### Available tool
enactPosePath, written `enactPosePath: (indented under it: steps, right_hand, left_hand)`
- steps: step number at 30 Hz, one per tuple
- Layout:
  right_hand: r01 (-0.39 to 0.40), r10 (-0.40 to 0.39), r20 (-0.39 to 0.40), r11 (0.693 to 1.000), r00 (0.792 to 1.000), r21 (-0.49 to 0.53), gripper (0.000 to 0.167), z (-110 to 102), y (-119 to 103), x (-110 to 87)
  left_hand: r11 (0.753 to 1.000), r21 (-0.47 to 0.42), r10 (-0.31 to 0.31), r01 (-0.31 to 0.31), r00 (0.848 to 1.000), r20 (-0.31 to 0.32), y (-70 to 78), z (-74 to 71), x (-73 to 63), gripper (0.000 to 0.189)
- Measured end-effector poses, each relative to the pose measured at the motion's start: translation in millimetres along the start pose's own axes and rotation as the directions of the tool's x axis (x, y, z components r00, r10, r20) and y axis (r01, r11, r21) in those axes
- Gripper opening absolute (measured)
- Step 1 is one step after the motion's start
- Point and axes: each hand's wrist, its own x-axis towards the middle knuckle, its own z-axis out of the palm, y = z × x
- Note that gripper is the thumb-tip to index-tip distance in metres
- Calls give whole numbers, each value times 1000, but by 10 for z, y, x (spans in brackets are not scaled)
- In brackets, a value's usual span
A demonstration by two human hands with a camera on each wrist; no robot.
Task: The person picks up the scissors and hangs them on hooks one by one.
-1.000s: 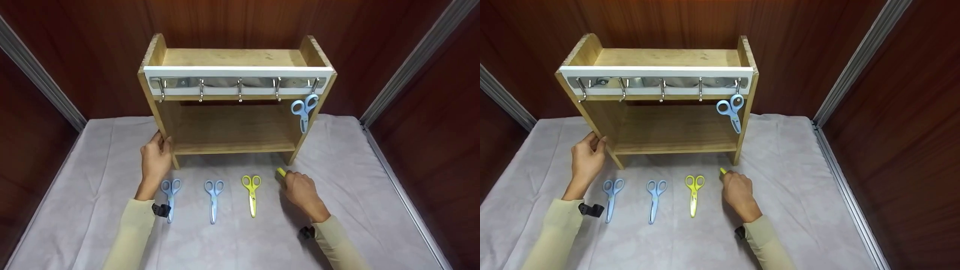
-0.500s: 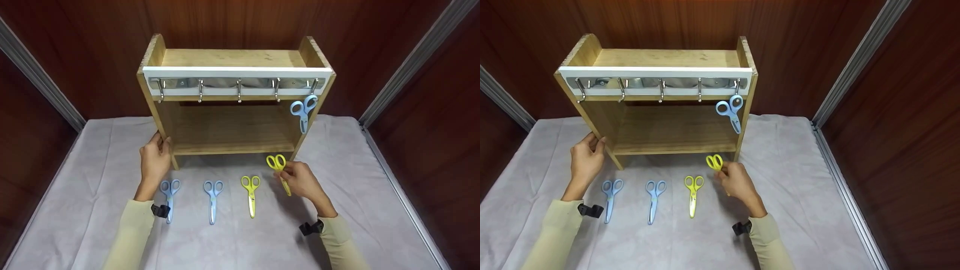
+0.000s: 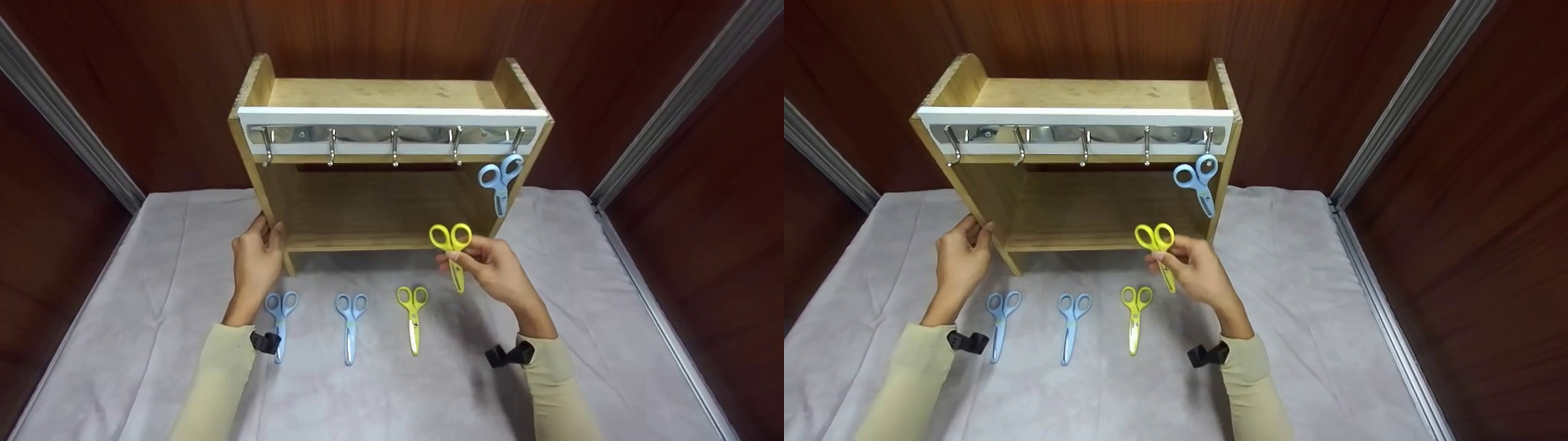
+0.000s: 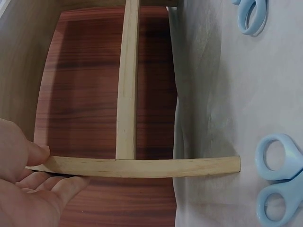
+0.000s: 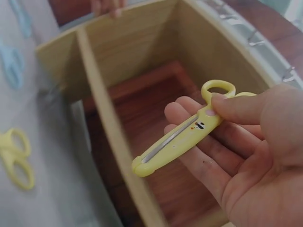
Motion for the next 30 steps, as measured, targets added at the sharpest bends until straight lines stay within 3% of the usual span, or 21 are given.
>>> enactPosePath:
  steps: [3, 13, 19, 30]
  right_hand:
    - [5, -4, -11, 998, 1000, 58, 20, 1, -89, 35]
    - [58, -50, -79, 992, 996, 110, 15, 0, -379, 135]
    - [103, -85, -94, 974, 992, 200, 17, 9, -543, 216]
    - [213, -184, -149, 953, 972, 214, 15, 28, -719, 360]
  left_hand:
    - [1000, 0, -2, 2, 1000, -1, -2, 3, -5, 34]
    - [1000, 11, -3, 3, 1000, -5, 3, 5, -6, 34]
    - [1000, 14, 3, -2, 1000, -11, 4, 9, 11, 35]
    - [1000, 14, -6, 6, 1000, -9, 0, 10, -8, 34]
